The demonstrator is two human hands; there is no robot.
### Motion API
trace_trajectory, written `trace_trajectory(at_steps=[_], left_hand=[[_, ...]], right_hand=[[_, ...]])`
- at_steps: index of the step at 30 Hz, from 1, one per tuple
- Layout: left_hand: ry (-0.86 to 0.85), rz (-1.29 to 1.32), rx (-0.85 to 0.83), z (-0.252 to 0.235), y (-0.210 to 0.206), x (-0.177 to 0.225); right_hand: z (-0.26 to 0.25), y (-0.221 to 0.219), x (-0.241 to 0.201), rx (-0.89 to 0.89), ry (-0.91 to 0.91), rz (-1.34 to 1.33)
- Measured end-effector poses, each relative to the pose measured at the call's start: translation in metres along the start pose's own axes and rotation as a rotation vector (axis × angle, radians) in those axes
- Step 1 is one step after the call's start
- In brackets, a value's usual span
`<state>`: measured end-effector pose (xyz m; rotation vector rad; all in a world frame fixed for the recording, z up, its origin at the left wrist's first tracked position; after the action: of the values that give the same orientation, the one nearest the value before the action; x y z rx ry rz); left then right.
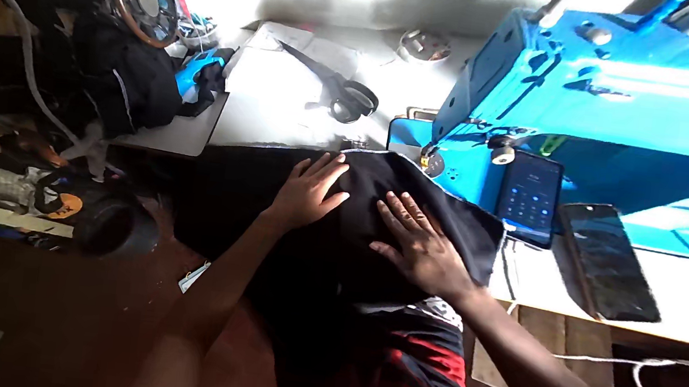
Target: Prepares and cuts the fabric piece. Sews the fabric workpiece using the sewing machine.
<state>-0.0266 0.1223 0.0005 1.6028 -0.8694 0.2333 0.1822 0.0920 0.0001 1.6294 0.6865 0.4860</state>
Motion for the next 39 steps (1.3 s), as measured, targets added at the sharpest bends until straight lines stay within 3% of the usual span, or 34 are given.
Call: trace_trajectory(at_steps=[9,14,19,27,34,39], left_hand=[[0.062,-0.021,-0.068,-0.002,-0.004,-0.001],[0.072,-0.053,-0.099,-0.004,-0.004,0.001],[0.115,-0.055,-0.167,-0.006,-0.004,0.000],[0.110,-0.009,-0.098,-0.011,0.001,-0.005],[0.105,-0.095,-0.225,-0.012,0.001,-0.010],[0.065,-0.064,-0.215,-0.014,0.006,-0.014]], right_hand=[[-0.005,0.000,0.015,-0.069,0.079,-0.019],[-0.001,0.013,-0.028,0.082,0.216,-0.091],[0.005,0.002,-0.052,0.057,0.391,-0.115],[0.007,-0.003,-0.052,0.034,0.431,-0.005],[0.007,-0.002,-0.052,0.008,0.440,-0.017],[0.007,-0.001,-0.053,-0.013,0.446,-0.016]])
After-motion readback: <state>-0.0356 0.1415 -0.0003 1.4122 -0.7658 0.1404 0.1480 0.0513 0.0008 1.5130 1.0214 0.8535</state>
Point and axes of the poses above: each hand's wrist, its own z-axis away from the middle knuckle, its own y-axis out of the back of the hand, x = y × z, the point moved 7 cm from there along -z, towards the middle knuckle, and after that the axes turned 15 degrees about z, right-handed, at the moved point
